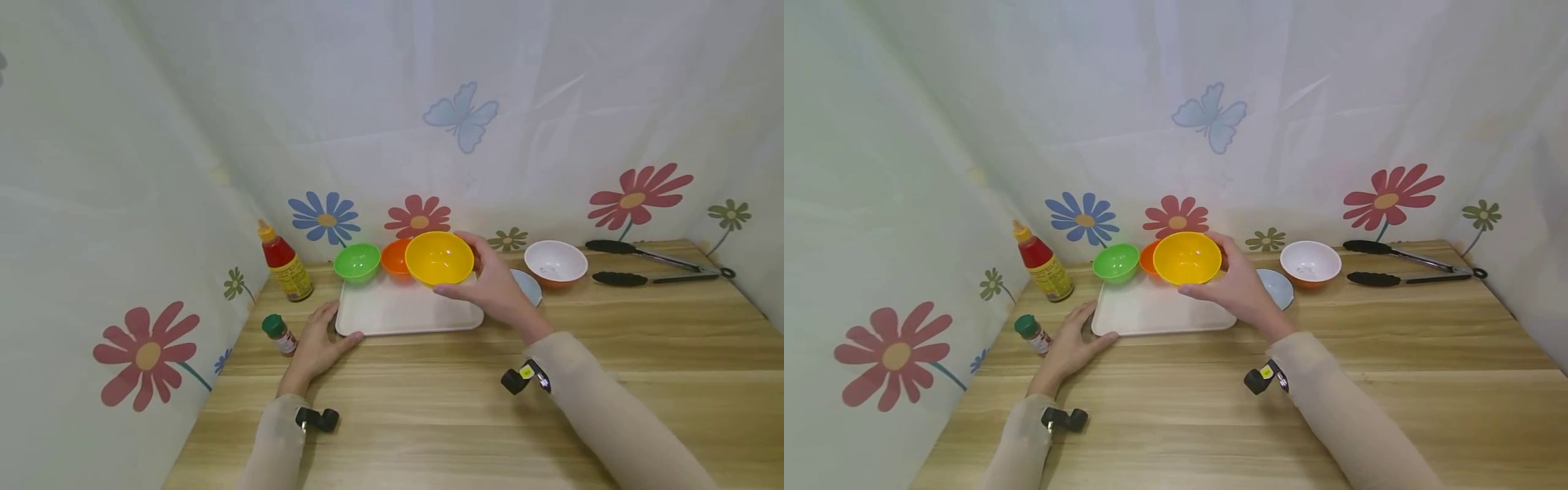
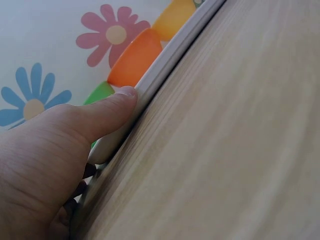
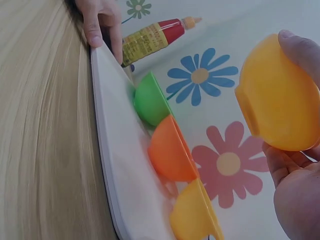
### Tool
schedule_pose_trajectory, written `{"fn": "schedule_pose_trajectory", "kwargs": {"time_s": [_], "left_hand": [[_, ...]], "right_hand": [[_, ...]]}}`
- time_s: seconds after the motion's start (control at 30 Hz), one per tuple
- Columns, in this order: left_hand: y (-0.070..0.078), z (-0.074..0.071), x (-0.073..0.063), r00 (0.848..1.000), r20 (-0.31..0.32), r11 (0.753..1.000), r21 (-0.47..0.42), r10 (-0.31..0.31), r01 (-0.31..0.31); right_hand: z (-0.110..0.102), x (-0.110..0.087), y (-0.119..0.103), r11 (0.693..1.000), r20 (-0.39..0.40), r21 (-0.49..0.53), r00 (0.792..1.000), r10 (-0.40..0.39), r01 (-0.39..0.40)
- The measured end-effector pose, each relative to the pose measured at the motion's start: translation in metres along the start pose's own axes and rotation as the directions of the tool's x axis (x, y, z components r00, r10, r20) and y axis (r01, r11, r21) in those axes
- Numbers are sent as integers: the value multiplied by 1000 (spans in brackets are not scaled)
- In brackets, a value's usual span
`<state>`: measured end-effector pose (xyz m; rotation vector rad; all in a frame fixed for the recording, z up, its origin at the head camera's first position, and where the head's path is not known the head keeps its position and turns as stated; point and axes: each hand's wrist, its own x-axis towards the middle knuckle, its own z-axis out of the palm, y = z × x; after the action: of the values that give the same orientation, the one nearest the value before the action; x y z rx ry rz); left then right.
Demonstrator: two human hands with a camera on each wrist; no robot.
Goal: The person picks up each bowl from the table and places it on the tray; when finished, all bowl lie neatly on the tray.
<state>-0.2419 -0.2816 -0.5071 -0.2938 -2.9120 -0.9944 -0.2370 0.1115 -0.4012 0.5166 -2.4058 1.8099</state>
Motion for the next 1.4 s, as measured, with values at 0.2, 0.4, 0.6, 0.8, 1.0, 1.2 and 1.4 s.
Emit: {"fn": "schedule_pose_trajectory", "kwargs": {"time_s": [0.2, 0.4, 0.6, 0.8, 1.0, 1.2, 1.4], "left_hand": [[2, 0, 0, 1000, 5, 1000, 5, -9, 9], [1, -1, 0, 1000, 3, 1000, 4, -6, 6], [0, 1, 1, 1000, 2, 1000, 8, 12, -12], [1, 0, 0, 1000, -5, 1000, -2, 15, -15], [1, -1, 0, 1000, -7, 1000, 3, 14, -14], [2, -2, 0, 1000, -5, 1000, 5, -1, 1], [3, -1, -1, 1000, 2, 1000, -3, -6, 6]], "right_hand": [[17, 9, -7, 1000, 6, -5, 1000, 9, -9], [35, 15, -8, 1000, 12, 14, 1000, -9, 8], [55, 21, -6, 996, 43, 82, 998, -37, 34], [78, 26, -5, 990, 65, 140, 998, -19, 10], [102, 31, -3, 990, 80, 144, 997, -13, 1], [119, 34, 5, 988, 102, 156, 995, -10, -6], [129, 33, 13, 983, 113, 175, 993, 31, -51]]}}
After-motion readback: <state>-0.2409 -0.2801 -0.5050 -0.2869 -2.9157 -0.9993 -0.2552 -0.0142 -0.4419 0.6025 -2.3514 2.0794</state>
